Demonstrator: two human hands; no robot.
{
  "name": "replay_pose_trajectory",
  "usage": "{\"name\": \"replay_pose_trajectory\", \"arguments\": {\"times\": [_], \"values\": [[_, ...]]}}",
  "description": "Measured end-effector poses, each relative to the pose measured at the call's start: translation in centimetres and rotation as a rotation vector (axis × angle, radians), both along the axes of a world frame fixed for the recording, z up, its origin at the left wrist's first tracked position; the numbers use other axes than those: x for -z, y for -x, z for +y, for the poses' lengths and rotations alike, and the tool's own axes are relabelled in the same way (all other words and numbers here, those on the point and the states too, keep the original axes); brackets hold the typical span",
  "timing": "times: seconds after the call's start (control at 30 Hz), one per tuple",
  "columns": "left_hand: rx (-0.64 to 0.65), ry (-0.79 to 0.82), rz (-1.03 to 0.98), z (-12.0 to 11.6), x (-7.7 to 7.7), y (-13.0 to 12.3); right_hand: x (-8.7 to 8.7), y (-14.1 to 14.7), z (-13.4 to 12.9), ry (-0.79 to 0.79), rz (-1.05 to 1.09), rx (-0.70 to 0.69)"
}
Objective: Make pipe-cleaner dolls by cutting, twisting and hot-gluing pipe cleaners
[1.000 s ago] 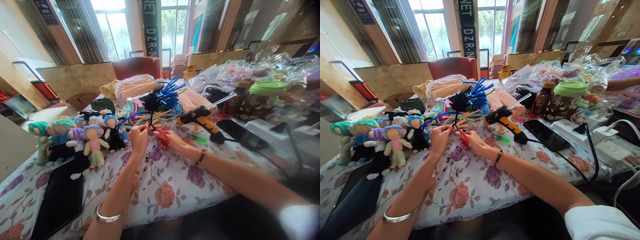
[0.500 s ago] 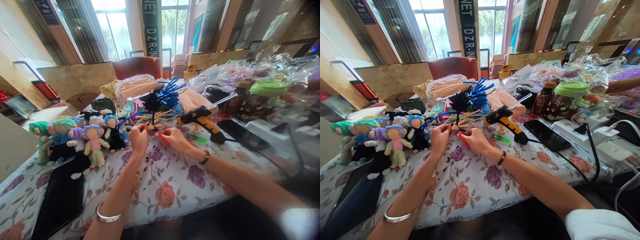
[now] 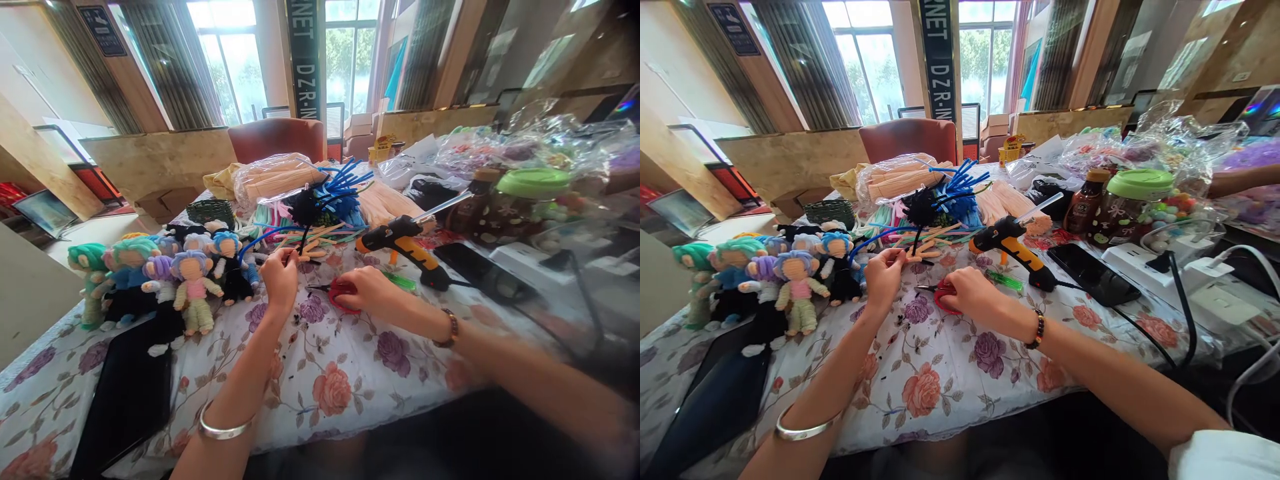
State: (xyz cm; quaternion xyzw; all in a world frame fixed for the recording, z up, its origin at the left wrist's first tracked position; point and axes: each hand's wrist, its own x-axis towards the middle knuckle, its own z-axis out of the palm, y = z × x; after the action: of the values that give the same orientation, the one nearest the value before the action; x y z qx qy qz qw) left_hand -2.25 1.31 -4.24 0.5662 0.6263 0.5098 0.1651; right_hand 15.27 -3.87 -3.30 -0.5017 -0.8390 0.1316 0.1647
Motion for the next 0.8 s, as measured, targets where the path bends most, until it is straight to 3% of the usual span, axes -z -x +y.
{"name": "replay_pose_trajectory", "arguments": {"times": [0.13,0.27,0.37,0.5,0.67,0.8], "values": [[0.002,-0.008,-0.002,0.2,0.2,0.1,0.5,-2.6,-3.1,-0.236,0.052,-0.033],[0.021,-0.019,-0.016,0.1,0.3,0.1,1.4,-9.0,-5.6,-0.440,-0.034,0.304],[0.020,-0.028,-0.001,0.0,0.3,0.0,2.3,-15.2,-5.7,-0.531,-0.063,0.511],[0.021,-0.027,-0.006,0.0,0.4,0.0,4.1,-21.5,-4.1,-0.387,-0.098,0.480],[0.015,-0.025,0.003,0.1,0.5,0.1,5.3,-23.6,-2.7,-0.297,-0.165,0.576],[0.024,-0.020,-0.005,0.1,0.5,0.1,4.8,-23.2,-3.7,-0.403,-0.157,0.628]]}}
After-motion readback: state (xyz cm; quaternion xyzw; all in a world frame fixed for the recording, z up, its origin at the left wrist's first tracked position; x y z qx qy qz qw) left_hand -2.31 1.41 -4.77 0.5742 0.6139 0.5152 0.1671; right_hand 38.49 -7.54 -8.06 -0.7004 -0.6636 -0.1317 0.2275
